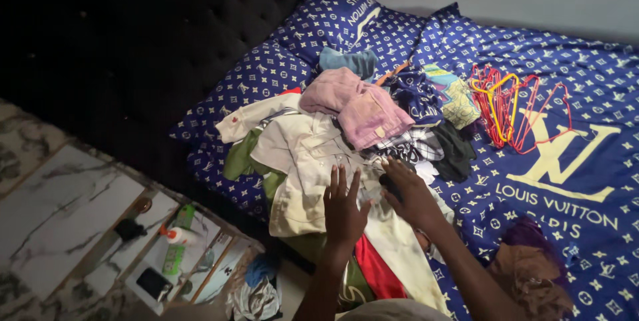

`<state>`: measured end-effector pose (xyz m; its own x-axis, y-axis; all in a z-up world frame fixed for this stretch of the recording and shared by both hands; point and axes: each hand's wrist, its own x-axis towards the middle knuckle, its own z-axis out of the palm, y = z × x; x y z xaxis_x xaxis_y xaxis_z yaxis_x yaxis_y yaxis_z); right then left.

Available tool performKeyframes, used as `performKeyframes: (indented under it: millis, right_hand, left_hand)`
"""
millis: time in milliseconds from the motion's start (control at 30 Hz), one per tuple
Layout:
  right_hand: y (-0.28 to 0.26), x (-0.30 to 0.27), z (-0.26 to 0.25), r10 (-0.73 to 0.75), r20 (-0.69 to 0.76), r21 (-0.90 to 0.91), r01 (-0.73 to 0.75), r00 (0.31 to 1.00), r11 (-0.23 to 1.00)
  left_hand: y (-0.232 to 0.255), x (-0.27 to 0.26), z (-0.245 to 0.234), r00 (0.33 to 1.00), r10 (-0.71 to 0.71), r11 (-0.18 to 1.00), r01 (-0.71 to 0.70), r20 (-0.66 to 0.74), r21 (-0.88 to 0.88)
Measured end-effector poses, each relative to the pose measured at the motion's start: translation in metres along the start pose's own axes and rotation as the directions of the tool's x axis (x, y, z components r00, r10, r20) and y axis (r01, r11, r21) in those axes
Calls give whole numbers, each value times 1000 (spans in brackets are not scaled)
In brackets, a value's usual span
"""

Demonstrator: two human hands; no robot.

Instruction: The person folds a pink towel on a bed by laying it flat and bringing the sides together to form a rectangle.

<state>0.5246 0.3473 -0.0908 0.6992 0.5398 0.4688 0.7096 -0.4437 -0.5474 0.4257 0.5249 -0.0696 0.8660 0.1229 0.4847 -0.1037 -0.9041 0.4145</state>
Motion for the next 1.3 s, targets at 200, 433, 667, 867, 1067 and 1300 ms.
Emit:
performKeyframes:
  millis: [200, 433, 667, 867, 1067, 1300]
  right_hand:
    - [48, 49, 28, 83, 29, -170, -77, 996, 982]
    - [116, 97, 70, 188, -1, -265, -181, 982, 947]
    - [192, 113, 115, 316, 49, -332, -283, 948, 900]
    - [185, 117, 120, 385, 89, -304, -343, 918, 889]
    - [178, 126, 119, 423, -147, -41, -433, 894, 901]
    - [166, 122, 93, 687, 19, 420, -629, 727, 654]
  left_hand:
    - [-44, 60, 66, 999, 7, 1000, -7, 46, 0]
    - [-77, 119, 135, 978, -102, 994, 108, 180, -23]
    - [-126, 121, 222, 984, -103, 995, 102, 146, 12]
    - [-141, 118, 254, 999, -38, 999, 37, 23, 34]
    - [-111, 131, 208, 988, -155, 973, 154, 7, -174]
    - [-42, 119, 132, 981, -195, 925, 175, -26, -336]
